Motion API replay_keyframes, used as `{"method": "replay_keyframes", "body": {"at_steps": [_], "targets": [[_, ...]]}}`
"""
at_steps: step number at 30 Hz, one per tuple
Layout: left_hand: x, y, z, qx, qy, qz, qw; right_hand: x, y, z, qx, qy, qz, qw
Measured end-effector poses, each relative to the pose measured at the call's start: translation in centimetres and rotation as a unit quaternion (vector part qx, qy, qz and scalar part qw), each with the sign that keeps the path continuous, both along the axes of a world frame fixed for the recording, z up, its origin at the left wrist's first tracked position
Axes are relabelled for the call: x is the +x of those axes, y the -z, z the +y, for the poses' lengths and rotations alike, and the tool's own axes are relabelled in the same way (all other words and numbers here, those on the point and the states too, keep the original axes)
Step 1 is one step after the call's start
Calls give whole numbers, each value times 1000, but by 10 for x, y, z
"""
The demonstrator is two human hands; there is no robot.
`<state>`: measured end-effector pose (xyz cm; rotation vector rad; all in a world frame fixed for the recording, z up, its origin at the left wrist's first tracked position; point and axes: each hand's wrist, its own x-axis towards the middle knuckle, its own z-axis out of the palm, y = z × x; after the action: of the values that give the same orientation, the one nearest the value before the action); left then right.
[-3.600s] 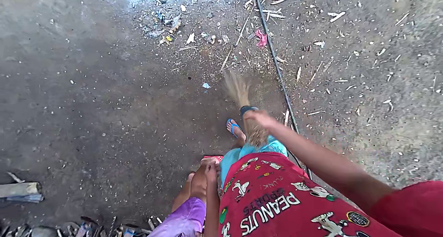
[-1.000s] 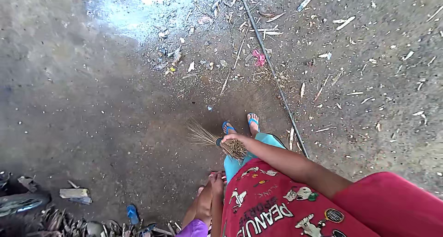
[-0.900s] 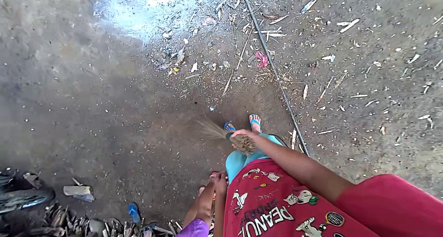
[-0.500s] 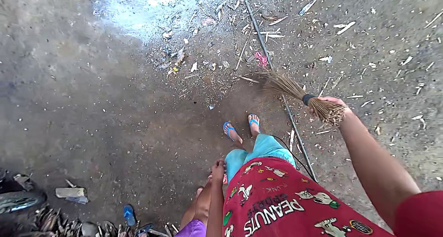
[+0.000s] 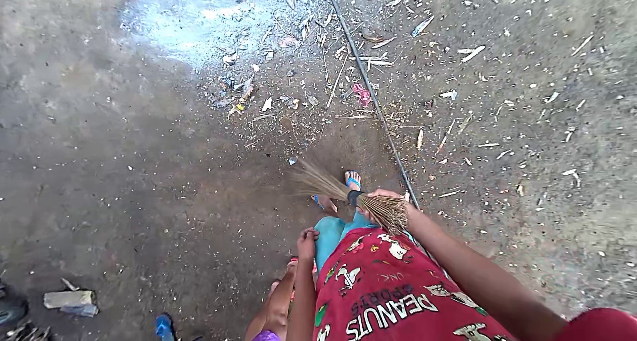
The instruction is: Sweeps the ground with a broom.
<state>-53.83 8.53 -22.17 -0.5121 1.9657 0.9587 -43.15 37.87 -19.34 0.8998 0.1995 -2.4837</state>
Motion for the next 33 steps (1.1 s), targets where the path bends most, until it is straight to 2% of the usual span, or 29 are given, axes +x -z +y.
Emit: {"method": "replay_keyframes", "body": {"at_steps": [2, 3, 6, 10, 12, 14, 16, 18, 21, 23, 25, 27, 28, 30, 33], "targets": [[-4, 0, 9, -11, 25, -11, 1000, 11, 23, 3, -18, 8, 17, 1000], [-6, -1, 11, -14, 43, -13, 999, 16, 24, 9, 8, 2, -2, 1000], [-13, -4, 15, -10, 84, -9, 996, 34, 16, 48, 130, 53, -95, 986], [-17, 1, 15, 4, 84, 21, 996, 48, -8, 131, 250, 160, -165, 941], [-18, 6, 9, 5, 80, 26, 996, 38, -25, 142, 299, 177, -214, 913], [-19, 10, 5, 13, 61, 20, 998, 19, -43, 131, 399, 122, -277, 865], [-24, 13, 3, 18, 36, 13, 999, -4, -55, 103, 522, 18, -306, 796], [-32, 15, -2, 26, 22, 6, 999, -20, -50, 66, 565, -61, -274, 776], [-50, 16, -13, 43, 5, 2, 999, -47, -37, 14, 539, -73, -213, 812], [-63, 14, -22, 51, -7, 3, 999, -73, -42, -11, 485, -74, -181, 852], [-75, 12, -33, 48, -6, -3, 999, -101, -44, -32, 373, -71, -156, 912], [-87, 12, -46, 40, -1, -13, 999, -126, -36, -49, 196, -61, -124, 971], [-93, 12, -53, 32, 0, -20, 999, -136, -27, -58, 118, -61, -90, 987], [-106, 10, -68, 13, 2, -32, 999, -149, -2, -83, 21, -66, -19, 997], [-122, 12, -97, -11, 13, -35, 999, -163, 23, -134, 1, -94, 21, 995]]}}
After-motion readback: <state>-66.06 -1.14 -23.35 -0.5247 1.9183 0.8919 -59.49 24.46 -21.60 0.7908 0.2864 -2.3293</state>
